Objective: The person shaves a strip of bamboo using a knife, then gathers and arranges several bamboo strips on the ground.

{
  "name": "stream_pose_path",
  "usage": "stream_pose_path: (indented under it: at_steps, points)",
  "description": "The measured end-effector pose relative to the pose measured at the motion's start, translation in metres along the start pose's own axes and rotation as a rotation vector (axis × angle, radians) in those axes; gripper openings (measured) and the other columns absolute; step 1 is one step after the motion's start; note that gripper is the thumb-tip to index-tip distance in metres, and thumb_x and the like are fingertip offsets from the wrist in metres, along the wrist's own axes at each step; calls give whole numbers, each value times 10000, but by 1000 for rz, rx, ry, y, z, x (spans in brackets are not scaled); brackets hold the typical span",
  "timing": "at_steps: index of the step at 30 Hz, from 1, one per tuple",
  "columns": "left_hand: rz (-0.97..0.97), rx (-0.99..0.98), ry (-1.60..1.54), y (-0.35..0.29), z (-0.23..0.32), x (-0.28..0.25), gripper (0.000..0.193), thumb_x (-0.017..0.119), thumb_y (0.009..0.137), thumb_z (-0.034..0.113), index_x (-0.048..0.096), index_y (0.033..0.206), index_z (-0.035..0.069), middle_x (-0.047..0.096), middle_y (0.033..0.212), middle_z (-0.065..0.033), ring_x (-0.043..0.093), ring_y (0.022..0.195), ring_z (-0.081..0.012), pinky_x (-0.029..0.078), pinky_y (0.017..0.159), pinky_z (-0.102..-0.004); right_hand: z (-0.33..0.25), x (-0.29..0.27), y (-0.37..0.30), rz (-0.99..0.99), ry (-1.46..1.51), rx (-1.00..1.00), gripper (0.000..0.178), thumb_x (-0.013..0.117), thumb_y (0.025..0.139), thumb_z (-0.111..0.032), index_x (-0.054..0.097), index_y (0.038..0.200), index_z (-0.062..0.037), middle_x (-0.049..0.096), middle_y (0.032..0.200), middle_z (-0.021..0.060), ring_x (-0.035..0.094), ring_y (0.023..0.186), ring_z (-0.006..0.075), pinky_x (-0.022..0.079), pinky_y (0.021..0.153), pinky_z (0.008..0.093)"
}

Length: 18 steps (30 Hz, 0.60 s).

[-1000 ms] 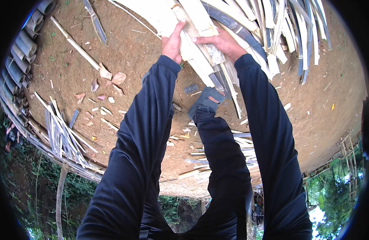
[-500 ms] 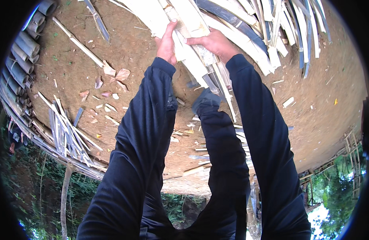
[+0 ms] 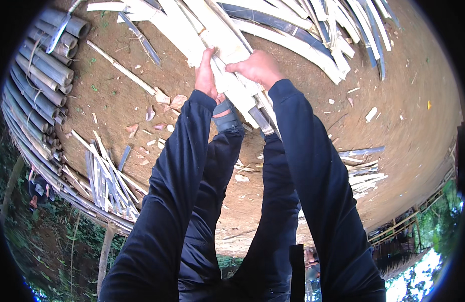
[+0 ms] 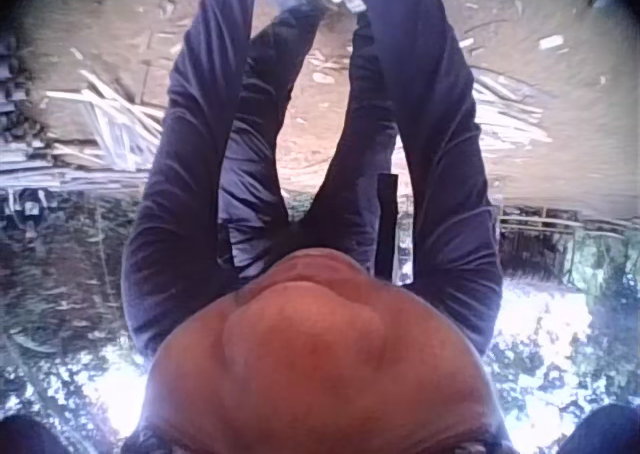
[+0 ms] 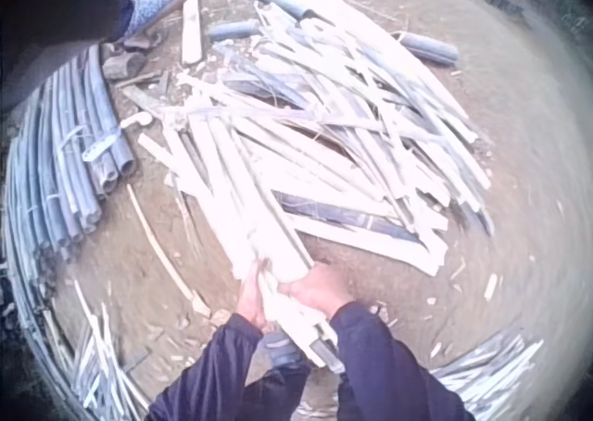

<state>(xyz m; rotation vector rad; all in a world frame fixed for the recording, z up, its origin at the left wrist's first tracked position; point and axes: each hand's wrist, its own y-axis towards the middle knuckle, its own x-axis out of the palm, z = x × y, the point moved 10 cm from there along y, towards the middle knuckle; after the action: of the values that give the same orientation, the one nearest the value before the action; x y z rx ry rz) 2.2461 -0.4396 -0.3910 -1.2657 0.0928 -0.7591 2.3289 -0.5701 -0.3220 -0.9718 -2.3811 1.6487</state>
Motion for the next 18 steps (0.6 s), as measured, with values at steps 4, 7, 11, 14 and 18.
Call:
stream_pose_path:
  at_steps: [4, 7, 11, 14, 18]
  points:
    - [62, 8, 67, -47, 13, 1, 584, 664, 865, 376, 537, 1239, -55, 658, 1073, -197, 700, 866, -300, 605, 714, -423, -5, 11, -29, -7, 55, 27, 579, 800, 649, -462, 738, 960, 24, 731, 942, 180, 718, 882, 279, 547, 791, 336]
    - [103, 12, 158, -72, 17, -9, 582, 661, 868, 376, 537, 1243, -52, 657, 1083, -189, 700, 871, -290, 604, 730, -423, -1, 20, -55, -5, 92, 73, 560, 796, 659, -438, 737, 981, 16, 730, 972, 184, 714, 926, 293, 546, 826, 348]
    - [90, -15, 172, -104, 0, -17, 563, 642, 883, 359, 531, 1251, -51, 658, 1094, -180, 698, 890, -284, 597, 762, -410, 12, 27, -96, -1, 100, 135, 571, 795, 667, -429, 729, 1001, 28, 724, 1004, 196, 706, 973, 304, 544, 859, 363]
    - [64, -68, 119, -130, -19, -15, 537, 625, 892, 342, 526, 1248, -47, 660, 1083, -182, 697, 895, -293, 592, 775, -416, 20, 27, -129, 12, 132, 148, 568, 804, 661, -416, 727, 988, 41, 719, 993, 215, 706, 955, 313, 543, 842, 371]
    - [77, -77, 98, -172, -44, -16, 540, 634, 883, 336, 521, 1234, -59, 658, 1067, -177, 694, 917, -293, 591, 788, -431, 42, 28, -171, 74, 122, 148, 571, 821, 644, -410, 726, 954, 60, 714, 954, 245, 711, 903, 329, 544, 806, 377]
